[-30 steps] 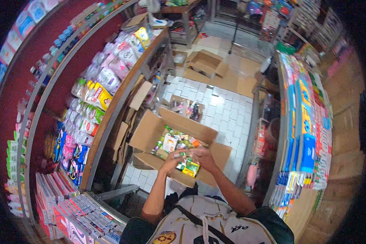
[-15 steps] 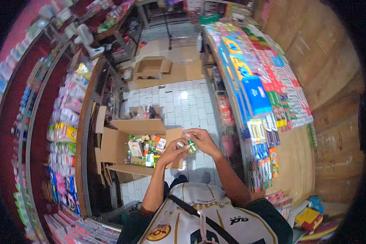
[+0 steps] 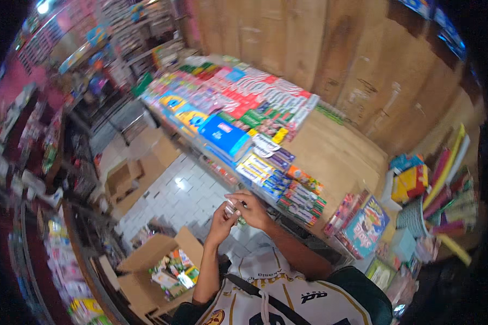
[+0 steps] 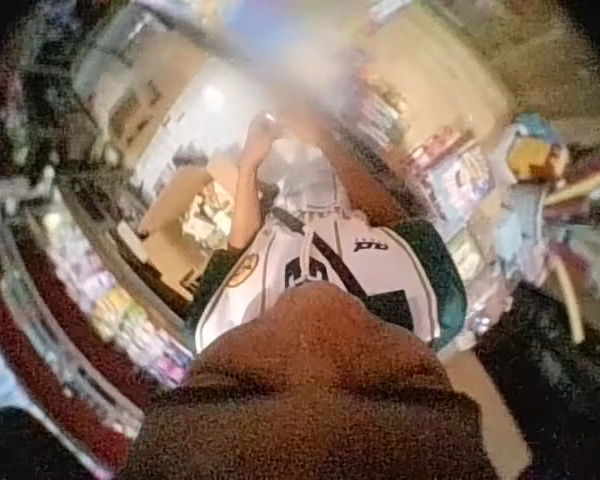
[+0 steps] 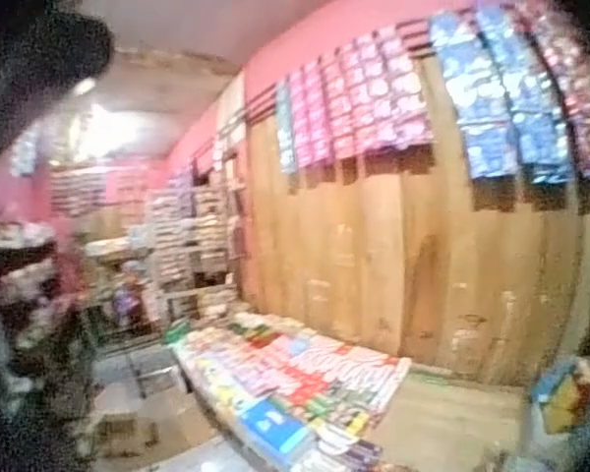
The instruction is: The person is removing small retail product boxes from a larger shipping container and organizing them onto a display shelf.
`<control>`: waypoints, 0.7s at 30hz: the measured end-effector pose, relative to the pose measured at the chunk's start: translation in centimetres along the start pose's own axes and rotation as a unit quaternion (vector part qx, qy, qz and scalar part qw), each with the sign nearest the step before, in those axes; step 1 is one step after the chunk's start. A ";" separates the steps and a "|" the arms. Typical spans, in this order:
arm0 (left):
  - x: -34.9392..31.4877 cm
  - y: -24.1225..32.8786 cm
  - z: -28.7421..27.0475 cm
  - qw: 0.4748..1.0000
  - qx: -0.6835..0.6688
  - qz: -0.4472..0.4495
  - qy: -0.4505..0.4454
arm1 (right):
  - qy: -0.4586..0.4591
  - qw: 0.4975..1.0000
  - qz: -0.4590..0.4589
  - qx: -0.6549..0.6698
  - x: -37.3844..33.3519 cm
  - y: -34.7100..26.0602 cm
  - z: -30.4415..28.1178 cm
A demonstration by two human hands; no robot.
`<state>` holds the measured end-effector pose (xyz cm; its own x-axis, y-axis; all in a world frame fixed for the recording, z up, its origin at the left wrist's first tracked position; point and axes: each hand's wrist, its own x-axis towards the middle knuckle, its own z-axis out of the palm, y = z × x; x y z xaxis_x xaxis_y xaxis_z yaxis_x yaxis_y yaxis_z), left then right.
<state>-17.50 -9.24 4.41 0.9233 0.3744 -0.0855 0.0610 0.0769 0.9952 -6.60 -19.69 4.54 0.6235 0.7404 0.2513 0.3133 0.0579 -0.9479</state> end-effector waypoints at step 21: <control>19.1 7.7 19.5 0.841 0.253 0.291 -0.379 | 0.123 0.978 0.114 -0.128 -3.9 -2.0 -25.0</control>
<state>7.96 -19.50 11.43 0.8175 -0.4996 0.2866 -0.5079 -0.3908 0.7676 8.30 -39.43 10.36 0.8418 0.5288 0.1085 0.2949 -0.2821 -0.9129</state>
